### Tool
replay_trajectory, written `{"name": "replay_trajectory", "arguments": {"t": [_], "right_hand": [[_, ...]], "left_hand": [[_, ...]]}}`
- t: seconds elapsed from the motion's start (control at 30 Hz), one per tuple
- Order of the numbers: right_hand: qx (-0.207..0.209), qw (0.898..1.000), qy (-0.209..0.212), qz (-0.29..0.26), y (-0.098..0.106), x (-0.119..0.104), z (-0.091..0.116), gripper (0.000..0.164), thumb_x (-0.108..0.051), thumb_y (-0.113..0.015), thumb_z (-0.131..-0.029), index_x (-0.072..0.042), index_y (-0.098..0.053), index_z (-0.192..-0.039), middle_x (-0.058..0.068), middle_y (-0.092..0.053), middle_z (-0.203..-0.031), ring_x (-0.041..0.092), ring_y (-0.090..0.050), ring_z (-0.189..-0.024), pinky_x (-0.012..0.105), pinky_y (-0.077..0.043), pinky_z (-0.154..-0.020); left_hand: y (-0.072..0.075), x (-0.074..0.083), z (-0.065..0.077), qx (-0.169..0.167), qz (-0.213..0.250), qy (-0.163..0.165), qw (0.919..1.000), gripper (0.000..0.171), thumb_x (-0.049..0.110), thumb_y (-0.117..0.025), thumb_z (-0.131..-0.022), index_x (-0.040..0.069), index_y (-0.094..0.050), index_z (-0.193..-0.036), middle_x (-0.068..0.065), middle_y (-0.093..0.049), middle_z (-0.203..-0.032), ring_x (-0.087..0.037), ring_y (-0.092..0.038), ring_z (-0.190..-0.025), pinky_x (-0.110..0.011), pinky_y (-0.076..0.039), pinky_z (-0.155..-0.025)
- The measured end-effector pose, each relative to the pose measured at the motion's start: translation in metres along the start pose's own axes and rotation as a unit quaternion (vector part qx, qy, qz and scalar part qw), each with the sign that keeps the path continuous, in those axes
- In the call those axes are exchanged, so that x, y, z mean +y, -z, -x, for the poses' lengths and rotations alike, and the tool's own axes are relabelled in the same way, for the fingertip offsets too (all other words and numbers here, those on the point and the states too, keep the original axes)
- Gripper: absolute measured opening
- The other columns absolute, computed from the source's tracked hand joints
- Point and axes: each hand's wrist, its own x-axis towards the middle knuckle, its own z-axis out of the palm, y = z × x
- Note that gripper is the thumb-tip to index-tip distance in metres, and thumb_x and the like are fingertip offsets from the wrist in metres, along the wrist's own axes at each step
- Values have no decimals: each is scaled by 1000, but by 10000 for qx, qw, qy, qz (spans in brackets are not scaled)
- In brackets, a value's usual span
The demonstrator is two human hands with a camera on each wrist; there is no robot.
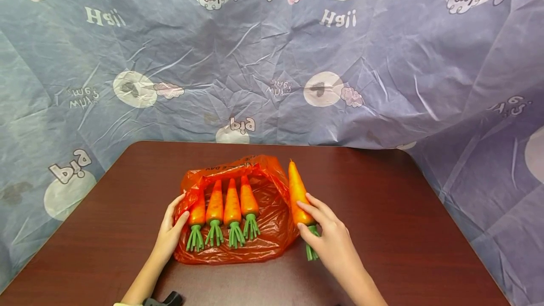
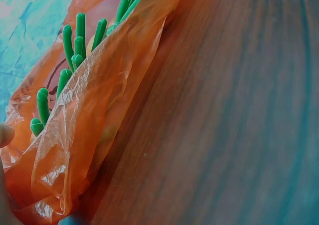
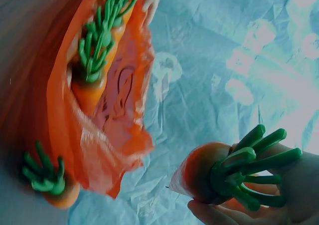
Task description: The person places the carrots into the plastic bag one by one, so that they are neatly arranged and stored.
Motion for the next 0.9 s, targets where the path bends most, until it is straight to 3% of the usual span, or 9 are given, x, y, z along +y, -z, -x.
{"name": "replay_trajectory", "arguments": {"t": [0.1, 0.37, 0.47, 0.6, 0.73, 0.83, 0.9], "right_hand": [[-35, 9998, 206, -51, -3, -7, 6, 44, -3, -72, -73, -15, -63, -114, 4, -55, -127, -10, -48, -107, 0, -39, -79], [-290, 9972, 654, 214, -16, -19, 17, 45, -8, -75, -71, -19, -64, -114, 2, -56, -125, 17, -59, -105, 1, -40, -82], [-497, 9968, 605, 163, -21, -21, 19, 42, -10, -74, -73, -19, -64, -113, 2, -56, -126, 6, -58, -91, 6, -44, -70], [-700, 9965, 404, 200, -30, -22, 18, 39, -11, -72, -74, -19, -65, -112, 1, -56, -127, 1, -48, -79, 16, -38, -60], [-821, 9956, 181, 410, -39, -18, 14, 38, -12, -72, -74, -18, -66, -110, 0, -56, -127, 14, -59, -99, 29, -51, -75], [-1015, 9938, -68, 441, -45, -16, 9, 36, -13, -71, -75, -16, -66, -111, 2, -55, -128, 26, -57, -111, 43, -49, -84], [-1189, 9916, -270, 432, -49, -14, 5, 36, -14, -70, -76, -16, -65, -112, 3, -54, -129, 27, -56, -111, 45, -48, -85]], "left_hand": [[0, 1, 0, -1, -21, 61, 10000, 48, 12, -46, -95, 12, -29, -140, -8, -27, -147, 5, -35, -118, -2, -29, -93], [1, -9, -2, 33, -20, -91, 10000, 47, 14, -46, -95, 13, -30, -139, -7, -28, -146, 8, -34, -119, -2, -29, -93], [1, -9, -2, 17, -25, -106, 9999, 47, 13, -46, -95, 13, -30, -139, -8, -28, -147, 9, -34, -118, -2, -28, -93], [0, -9, -2, 20, -13, -113, 9999, 48, 13, -46, -95, 12, -29, -139, -9, -27, -147, 10, -34, -118, -2, -28, -93], [0, -9, -1, 21, 2, -104, 9999, 49, 14, -47, -94, 12, -29, -139, -8, -27, -147, 9, -34, -118, -2, -29, -94], [0, -9, -1, 28, 24, -139, 9999, 49, 13, -47, -94, 12, -29, -139, -9, -26, -147, 10, -34, -119, -2, -28, -94], [0, -9, -1, 16, 25, -191, 9998, 49, 12, -47, -94, 10, -29, -139, -11, -25, -148, 11, -33, -119, -2, -28, -94]]}}
